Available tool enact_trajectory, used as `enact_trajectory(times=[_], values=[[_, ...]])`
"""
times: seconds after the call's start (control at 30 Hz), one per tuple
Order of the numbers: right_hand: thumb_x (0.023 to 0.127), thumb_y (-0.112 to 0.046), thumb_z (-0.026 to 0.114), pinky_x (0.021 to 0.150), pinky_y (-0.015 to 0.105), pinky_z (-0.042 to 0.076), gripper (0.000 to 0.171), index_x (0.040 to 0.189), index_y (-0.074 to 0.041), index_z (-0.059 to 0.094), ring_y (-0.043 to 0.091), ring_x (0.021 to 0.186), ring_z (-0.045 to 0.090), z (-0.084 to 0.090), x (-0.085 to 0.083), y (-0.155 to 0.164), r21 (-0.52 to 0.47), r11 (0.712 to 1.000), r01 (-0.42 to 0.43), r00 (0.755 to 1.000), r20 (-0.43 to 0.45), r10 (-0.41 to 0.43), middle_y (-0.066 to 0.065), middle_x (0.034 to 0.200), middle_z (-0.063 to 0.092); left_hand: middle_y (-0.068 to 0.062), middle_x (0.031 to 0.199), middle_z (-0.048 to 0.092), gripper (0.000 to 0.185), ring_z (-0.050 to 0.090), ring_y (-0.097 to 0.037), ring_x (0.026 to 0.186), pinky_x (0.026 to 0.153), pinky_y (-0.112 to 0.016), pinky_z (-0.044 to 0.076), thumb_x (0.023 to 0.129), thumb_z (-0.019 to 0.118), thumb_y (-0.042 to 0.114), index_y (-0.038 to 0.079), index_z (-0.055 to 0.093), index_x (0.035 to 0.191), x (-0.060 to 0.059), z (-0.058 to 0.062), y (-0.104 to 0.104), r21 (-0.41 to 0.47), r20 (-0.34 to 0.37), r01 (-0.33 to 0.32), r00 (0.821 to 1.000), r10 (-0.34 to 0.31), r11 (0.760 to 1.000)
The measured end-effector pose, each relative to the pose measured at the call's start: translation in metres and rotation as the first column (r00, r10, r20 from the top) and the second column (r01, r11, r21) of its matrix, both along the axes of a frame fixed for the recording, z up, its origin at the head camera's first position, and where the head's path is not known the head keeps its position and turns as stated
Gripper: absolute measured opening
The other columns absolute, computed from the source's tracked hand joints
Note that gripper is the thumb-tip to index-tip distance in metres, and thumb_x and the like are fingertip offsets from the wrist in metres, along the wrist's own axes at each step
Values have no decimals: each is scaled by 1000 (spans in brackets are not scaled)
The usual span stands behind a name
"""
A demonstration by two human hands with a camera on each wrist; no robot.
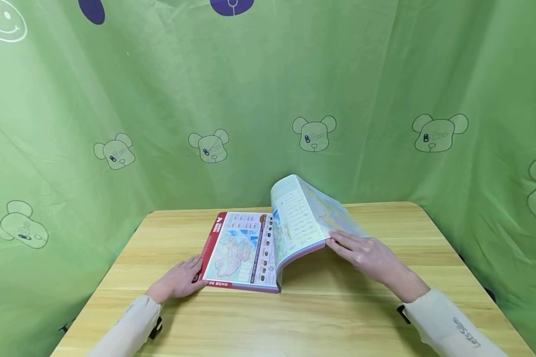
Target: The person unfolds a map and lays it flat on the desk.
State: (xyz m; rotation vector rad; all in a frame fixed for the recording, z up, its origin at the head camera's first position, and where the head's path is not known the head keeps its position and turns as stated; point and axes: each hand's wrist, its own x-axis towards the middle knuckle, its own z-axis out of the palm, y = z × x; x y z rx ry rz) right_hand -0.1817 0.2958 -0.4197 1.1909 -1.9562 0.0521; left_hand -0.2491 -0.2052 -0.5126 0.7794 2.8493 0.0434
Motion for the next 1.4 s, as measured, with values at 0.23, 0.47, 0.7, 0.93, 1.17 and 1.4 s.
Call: enact_trajectory(times=[0.23, 0.47, 0.7, 0.93, 1.17, 1.4], values=[[105, -14, 25, 64, 43, 56, 48, 107, -2, 71, 33, 92, 66, 1, 1, 4, 14, 1000, 7, 1000, 7, -7, 18, 110, 67, -19, 151, 28, 79, 25, -35, 138, 110, -50, 25, 95, 42, 56, -4, 32, 144, -2, -1, -2, 14, -3, 3, 1000, -3, 1000], [106, -17, 22, 62, 43, 56, 51, 107, -3, 71, 33, 92, 66, -3, 2, 12, 32, 998, 61, 997, 44, -62, 18, 109, 67, -19, 151, 28, 78, 24, -34, 139, 111, -50, 24, 95, 42, 55, -5, 33, 144, -2, -1, -8, 26, 9, -21, 1000, 21, 999], [106, -17, 23, 58, 41, 55, 50, 107, -4, 71, 32, 91, 67, -8, 3, 17, 20, 998, 53, 998, 29, -53, 17, 109, 67, -19, 151, 26, 77, 22, -34, 139, 111, -50, 23, 95, 42, 54, -4, 32, 145, -2, -1, -17, 29, 13, -48, 999, 47, 998], [106, -15, 19, 57, 40, 55, 53, 108, -4, 71, 33, 90, 67, -14, 5, 22, 52, 997, 64, 997, 36, -66, 17, 109, 67, -19, 152, 25, 77, 22, -34, 139, 112, -50, 22, 95, 45, 52, -4, 31, 145, -1, 2, -22, 49, 33, -65, 997, 63, 997], [105, -12, 14, 55, 39, 55, 57, 107, -4, 71, 31, 89, 67, -22, 8, 29, 93, 991, 100, 992, 69, -107, 16, 108, 67, -19, 152, 25, 76, 22, -34, 139, 111, -50, 23, 95, 45, 51, -5, 31, 144, -3, 3, -28, 43, 27, -79, 997, 78, 996], [106, -15, 9, 56, 39, 56, 63, 108, -4, 71, 30, 90, 67, -36, 10, 37, 143, 977, 160, 978, 114, -177, 16, 107, 68, -20, 152, 24, 76, 22, -34, 140, 111, -49, 24, 96, 43, 52, -6, 30, 145, -4, -1, -34, 46, 23, -76, 997, 75, 996]])
